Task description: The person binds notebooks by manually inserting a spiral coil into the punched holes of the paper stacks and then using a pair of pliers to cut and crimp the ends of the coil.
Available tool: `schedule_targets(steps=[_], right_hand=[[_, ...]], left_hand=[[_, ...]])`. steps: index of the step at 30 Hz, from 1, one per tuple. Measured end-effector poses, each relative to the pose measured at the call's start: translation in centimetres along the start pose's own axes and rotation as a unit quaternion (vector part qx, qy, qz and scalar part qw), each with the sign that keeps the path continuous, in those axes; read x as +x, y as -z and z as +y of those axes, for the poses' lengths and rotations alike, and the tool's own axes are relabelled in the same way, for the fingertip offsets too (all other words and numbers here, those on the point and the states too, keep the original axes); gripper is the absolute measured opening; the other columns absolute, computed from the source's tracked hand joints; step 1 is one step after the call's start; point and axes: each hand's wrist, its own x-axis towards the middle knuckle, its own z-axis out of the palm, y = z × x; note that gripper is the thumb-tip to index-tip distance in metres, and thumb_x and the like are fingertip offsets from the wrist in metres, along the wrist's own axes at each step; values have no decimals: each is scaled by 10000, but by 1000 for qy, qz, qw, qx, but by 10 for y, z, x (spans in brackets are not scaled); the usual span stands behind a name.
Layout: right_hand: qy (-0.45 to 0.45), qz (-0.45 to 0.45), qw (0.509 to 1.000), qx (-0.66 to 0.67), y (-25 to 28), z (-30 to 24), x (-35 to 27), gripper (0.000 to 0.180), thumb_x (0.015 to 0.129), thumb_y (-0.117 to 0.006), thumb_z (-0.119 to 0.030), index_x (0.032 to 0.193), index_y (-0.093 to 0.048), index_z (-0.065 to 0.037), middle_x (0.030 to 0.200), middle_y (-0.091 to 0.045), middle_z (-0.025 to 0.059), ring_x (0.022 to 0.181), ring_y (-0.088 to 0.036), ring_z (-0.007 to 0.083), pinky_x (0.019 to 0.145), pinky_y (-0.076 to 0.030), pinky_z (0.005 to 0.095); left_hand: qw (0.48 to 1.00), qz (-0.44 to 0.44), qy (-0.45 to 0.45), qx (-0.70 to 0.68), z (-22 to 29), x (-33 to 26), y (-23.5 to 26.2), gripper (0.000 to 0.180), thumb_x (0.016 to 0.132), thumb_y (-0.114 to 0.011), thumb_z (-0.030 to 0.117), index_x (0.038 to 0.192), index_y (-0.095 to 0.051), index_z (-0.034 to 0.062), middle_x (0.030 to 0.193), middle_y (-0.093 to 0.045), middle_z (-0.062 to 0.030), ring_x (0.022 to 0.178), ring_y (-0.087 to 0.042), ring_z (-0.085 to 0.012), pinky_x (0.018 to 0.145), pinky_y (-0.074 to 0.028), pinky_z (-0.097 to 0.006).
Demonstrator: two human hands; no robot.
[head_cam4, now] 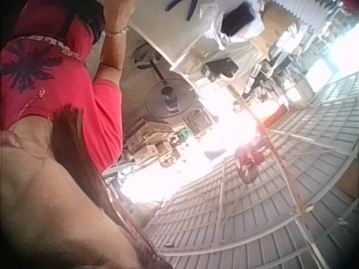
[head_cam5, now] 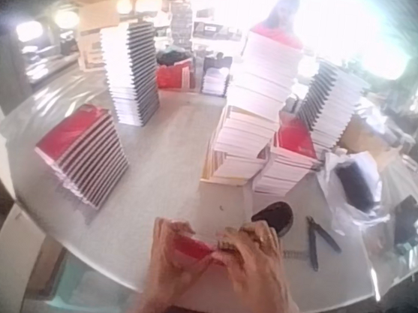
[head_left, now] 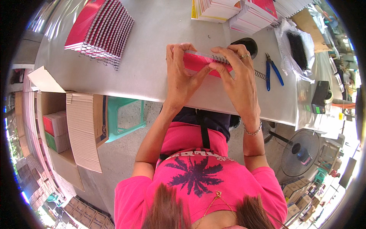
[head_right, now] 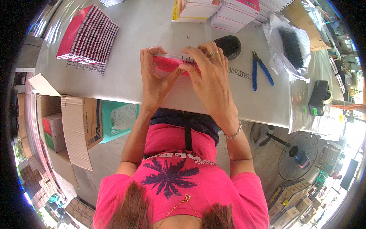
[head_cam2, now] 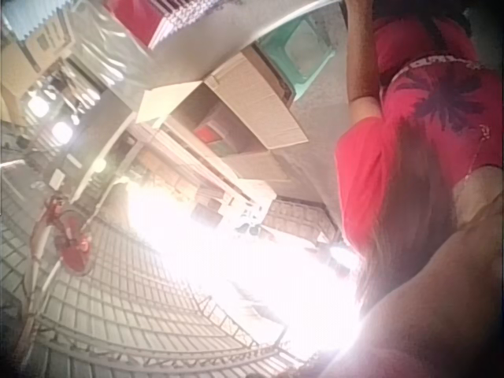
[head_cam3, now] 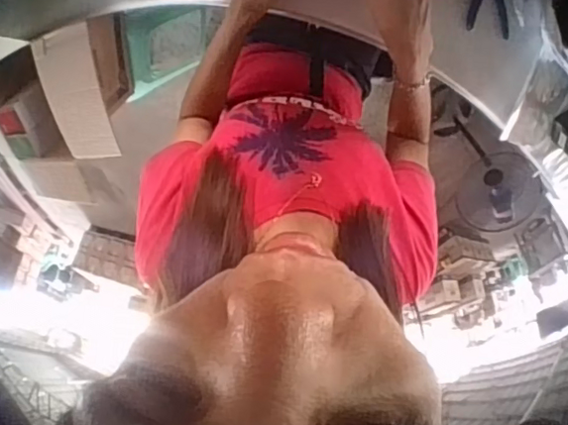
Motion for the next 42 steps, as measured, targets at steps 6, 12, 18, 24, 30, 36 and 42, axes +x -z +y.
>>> schedule_targets(steps=[6,12,18,24,30,36,42], right_hand=[[-42,-10,998,55,2,-5,3,242,808,-693,-110,1041,-650,-63,959,-586,120,928,-557,321,838,-431,412],[25,2,998,50,0,1,4,178,795,-700,-86,962,-661,-41,886,-613,125,861,-581,325,805,-446,412],[0,13,998,64,-2,0,3,161,790,-702,-73,941,-661,-37,881,-611,119,849,-580,327,785,-448,402],[11,31,998,54,-4,3,2,140,792,-705,-72,919,-662,-29,866,-613,119,846,-584,324,794,-453,396],[-47,15,997,53,36,27,24,229,816,-726,-156,989,-648,-29,988,-620,143,924,-599,312,858,-458,397],[-34,-66,988,-135,22,105,15,552,736,-817,-322,1152,-587,-40,1185,-562,194,1121,-543,357,983,-430,387],[-203,-219,793,531,43,88,18,624,784,-790,-372,1243,-589,0,1286,-572,160,1146,-560,257,1001,-424,368]], left_hand=[[1000,-3,-6,10,1,1,1,552,647,-841,82,1070,-490,26,1018,-489,-124,996,-486,-325,873,-432,-414],[1000,-3,-7,-3,-1,1,1,550,644,-845,80,1065,-494,30,1031,-488,-127,994,-498,-325,866,-438,-410],[1000,-4,-6,3,-2,0,1,536,651,-833,76,1067,-498,32,1033,-485,-128,993,-501,-322,856,-444,-407],[1000,-1,-18,3,-3,1,0,526,653,-829,79,1066,-506,40,1012,-485,-118,982,-503,-316,845,-447,-398],[998,-40,-16,-37,-3,7,15,538,630,-871,135,1025,-517,41,1011,-487,-100,959,-510,-291,834,-456,-382],[991,-101,2,-88,-14,12,28,639,651,-887,173,1129,-483,46,1094,-480,-85,1046,-509,-252,909,-442,-357],[988,-96,10,-117,-17,9,26,839,657,-901,199,1271,-349,52,1222,-442,-104,1127,-475,-248,976,-415,-368]])
